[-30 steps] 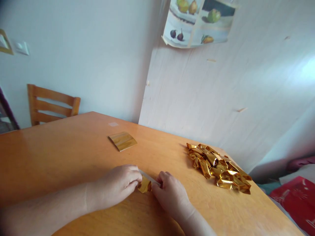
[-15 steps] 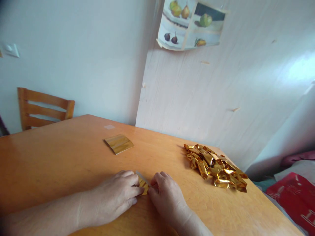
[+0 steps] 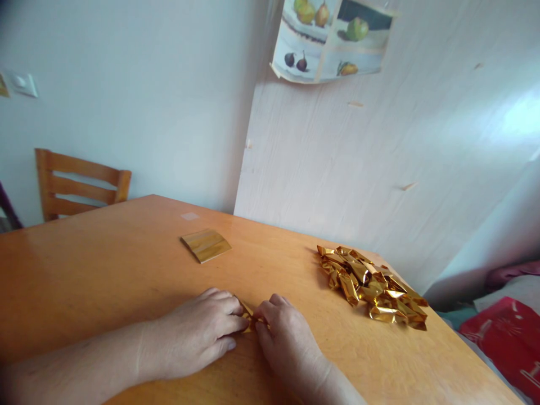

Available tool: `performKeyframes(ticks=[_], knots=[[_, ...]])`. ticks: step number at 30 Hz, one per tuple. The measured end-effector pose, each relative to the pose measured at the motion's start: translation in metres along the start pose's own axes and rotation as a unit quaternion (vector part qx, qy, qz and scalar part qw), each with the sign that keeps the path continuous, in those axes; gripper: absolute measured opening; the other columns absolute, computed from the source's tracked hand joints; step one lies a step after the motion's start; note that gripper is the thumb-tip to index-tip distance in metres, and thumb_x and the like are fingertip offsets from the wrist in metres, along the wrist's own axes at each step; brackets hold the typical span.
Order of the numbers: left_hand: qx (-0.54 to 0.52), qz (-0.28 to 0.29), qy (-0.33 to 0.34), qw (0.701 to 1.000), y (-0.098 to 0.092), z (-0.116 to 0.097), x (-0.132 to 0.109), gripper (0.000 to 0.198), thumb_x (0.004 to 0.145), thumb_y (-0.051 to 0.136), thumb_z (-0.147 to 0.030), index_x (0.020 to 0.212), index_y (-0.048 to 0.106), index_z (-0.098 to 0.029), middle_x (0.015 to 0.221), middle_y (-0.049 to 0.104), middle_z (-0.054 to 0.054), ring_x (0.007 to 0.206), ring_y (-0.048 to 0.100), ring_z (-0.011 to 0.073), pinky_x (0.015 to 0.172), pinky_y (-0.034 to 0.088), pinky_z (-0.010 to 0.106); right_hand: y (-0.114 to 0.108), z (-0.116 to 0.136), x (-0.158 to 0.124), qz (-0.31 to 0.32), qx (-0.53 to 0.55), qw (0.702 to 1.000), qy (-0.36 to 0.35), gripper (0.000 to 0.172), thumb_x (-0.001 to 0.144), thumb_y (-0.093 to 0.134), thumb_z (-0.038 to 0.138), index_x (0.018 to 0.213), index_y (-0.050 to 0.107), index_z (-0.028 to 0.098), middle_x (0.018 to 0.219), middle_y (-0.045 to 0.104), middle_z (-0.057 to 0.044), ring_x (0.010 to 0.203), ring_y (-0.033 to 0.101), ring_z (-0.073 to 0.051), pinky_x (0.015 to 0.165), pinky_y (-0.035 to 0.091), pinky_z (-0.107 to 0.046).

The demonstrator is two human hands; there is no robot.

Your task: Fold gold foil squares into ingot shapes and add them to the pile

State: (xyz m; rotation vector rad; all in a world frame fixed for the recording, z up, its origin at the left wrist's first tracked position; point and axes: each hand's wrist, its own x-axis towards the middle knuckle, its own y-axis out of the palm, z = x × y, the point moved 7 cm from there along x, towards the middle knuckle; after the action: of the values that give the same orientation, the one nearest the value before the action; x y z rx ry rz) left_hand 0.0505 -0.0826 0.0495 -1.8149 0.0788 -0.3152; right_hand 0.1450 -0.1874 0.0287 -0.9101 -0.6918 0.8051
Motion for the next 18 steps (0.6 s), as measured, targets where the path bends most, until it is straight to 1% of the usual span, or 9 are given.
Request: performKeyframes(ticks=[5, 8, 12, 18], knots=[[-0.017, 0.001, -0.001, 1.0, -0.002, 0.001, 0.002, 0.006, 0.086, 0.064, -0.021, 0.091, 0.068, -0.021, 0.097, 0.067, 0.004, 0.095, 0.059, 0.0235, 0.086, 0.047, 0.037, -0.001, 0.006, -0.001, 0.012, -0.034, 0.999, -0.021, 0.021, 0.092, 0.053, 0.013, 0.083, 0.07, 0.021, 0.09, 0.063, -0.003, 0.086, 0.059, -0.016, 0.076, 0.043, -0.024], [-0.02, -0.003, -0.003, 1.0, -0.002, 0.003, 0.003, 0.005, 0.086, 0.061, -0.018, 0.088, 0.066, -0.019, 0.094, 0.067, 0.005, 0.093, 0.059, 0.0226, 0.083, 0.047, 0.035, -0.001, 0.01, -0.001, 0.02, -0.052, 0.998, -0.029, 0.024, 0.093, 0.05, 0.012, 0.082, 0.07, 0.021, 0.088, 0.064, -0.003, 0.085, 0.059, -0.016, 0.075, 0.043, -0.024], [-0.011, -0.006, 0.006, 1.0, 0.0, 0.005, 0.003, 0.01, 0.089, 0.058, -0.017, 0.087, 0.067, -0.02, 0.091, 0.066, 0.005, 0.091, 0.059, 0.0228, 0.083, 0.046, 0.036, -0.001, 0.011, -0.002, 0.027, -0.049, 0.998, -0.023, 0.025, 0.093, 0.05, 0.012, 0.082, 0.07, 0.021, 0.087, 0.064, -0.003, 0.084, 0.059, -0.015, 0.074, 0.043, -0.024], [-0.032, -0.018, 0.019, 0.999, -0.002, 0.008, 0.003, 0.018, 0.091, 0.055, -0.016, 0.09, 0.071, -0.022, 0.094, 0.065, 0.005, 0.091, 0.06, 0.0212, 0.084, 0.045, 0.033, 0.001, 0.005, 0.002, 0.017, -0.003, 1.0, -0.012, 0.017, 0.092, 0.051, 0.013, 0.085, 0.065, 0.019, 0.088, 0.065, -0.002, 0.082, 0.061, -0.015, 0.074, 0.043, -0.024]])
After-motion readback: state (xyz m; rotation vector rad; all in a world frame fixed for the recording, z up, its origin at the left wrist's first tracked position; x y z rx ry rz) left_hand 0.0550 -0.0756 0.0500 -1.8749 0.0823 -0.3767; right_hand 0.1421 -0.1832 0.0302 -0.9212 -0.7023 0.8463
